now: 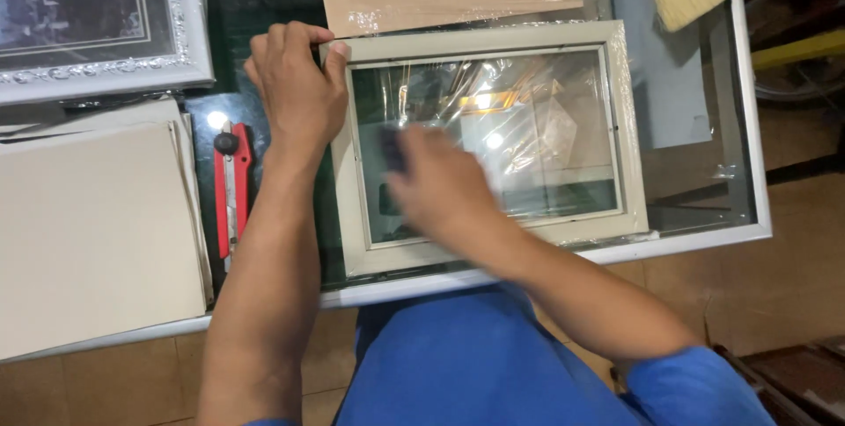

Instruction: Cleaning a picture frame glass with a cloth and brush, then placing the backing board.

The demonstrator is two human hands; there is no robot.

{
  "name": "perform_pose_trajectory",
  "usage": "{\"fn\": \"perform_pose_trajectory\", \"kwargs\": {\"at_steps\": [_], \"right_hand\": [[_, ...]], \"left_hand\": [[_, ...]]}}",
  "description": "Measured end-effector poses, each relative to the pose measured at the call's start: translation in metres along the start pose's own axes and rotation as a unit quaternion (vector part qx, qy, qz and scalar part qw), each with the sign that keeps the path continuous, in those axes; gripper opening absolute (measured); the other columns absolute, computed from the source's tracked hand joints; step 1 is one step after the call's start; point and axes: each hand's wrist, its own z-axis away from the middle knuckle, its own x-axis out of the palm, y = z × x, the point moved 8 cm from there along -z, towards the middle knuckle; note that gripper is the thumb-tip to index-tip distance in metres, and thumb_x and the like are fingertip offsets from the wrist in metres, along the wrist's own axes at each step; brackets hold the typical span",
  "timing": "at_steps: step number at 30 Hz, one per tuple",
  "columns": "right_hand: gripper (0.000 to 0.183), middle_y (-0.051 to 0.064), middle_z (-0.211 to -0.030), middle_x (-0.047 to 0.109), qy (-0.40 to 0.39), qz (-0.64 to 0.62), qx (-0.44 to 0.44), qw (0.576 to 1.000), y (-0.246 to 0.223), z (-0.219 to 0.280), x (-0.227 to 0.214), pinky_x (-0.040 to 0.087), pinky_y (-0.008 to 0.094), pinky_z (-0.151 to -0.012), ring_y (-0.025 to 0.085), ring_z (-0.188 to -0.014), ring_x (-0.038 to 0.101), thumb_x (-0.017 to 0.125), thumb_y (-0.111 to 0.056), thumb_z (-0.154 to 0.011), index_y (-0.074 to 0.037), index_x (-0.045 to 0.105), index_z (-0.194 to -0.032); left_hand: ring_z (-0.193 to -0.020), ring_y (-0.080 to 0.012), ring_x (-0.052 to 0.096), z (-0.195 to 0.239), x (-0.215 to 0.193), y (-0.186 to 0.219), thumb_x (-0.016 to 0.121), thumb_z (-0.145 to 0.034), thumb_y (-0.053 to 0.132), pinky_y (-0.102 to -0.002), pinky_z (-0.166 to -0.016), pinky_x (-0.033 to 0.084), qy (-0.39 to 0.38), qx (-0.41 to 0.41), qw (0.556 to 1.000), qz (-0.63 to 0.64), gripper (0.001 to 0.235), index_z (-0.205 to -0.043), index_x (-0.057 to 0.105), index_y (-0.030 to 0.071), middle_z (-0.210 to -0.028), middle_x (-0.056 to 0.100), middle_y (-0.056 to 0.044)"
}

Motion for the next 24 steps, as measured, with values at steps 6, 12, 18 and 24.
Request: {"fn": "perform_pose_trajectory", "kwargs": {"at_steps": [6,12,18,24], "right_hand": [[0.050,0.014,-0.121,0.066,0.035,-0.035,0.060,0.997,0.055,0.001,-0.040,0.056,0.048,-0.076,0.035,-0.094,0.070,0.060,-0.026,-0.085,-0.016,0.059,-0.134],[0.030,0.024,-0.094,0.070,0.255,0.046,0.118,0.958,0.175,0.037,-0.134,0.054,0.047,-0.070,0.038,-0.077,0.068,0.072,-0.009,-0.096,0.006,0.060,-0.119],[0.040,0.020,-0.103,0.068,0.147,-0.044,0.018,0.988,0.055,-0.032,-0.041,0.053,0.051,-0.070,0.038,-0.084,0.068,0.059,-0.023,-0.084,-0.005,0.060,-0.119],[0.045,0.018,-0.122,0.063,0.087,0.047,-0.103,0.990,0.007,-0.042,-0.007,0.052,0.049,-0.080,0.038,-0.099,0.066,0.064,-0.024,-0.086,-0.008,0.053,-0.126]], "left_hand": [[-0.097,-0.0304,0.049,-0.002,0.001,-0.002,0.074,-0.096,0.012,-0.044,-0.093,0.036,-0.016,-0.008,1.000,0.002,0.013,-0.106,0.067,0.006,-0.102,0.059,-0.012],[-0.097,-0.0292,0.048,-0.002,-0.004,0.003,0.071,-0.097,0.013,-0.043,-0.094,0.035,-0.013,-0.026,0.999,0.013,0.012,-0.106,0.066,0.006,-0.101,0.058,-0.011],[-0.095,-0.0291,0.047,-0.002,-0.003,0.002,0.070,-0.097,0.013,-0.043,-0.092,0.035,-0.011,-0.026,1.000,0.011,0.012,-0.106,0.066,0.005,-0.100,0.057,-0.011],[-0.097,-0.0307,0.049,-0.002,-0.002,0.001,0.071,-0.097,0.012,-0.044,-0.092,0.035,-0.015,-0.024,1.000,0.005,0.011,-0.105,0.066,0.006,-0.101,0.058,-0.011]]}}
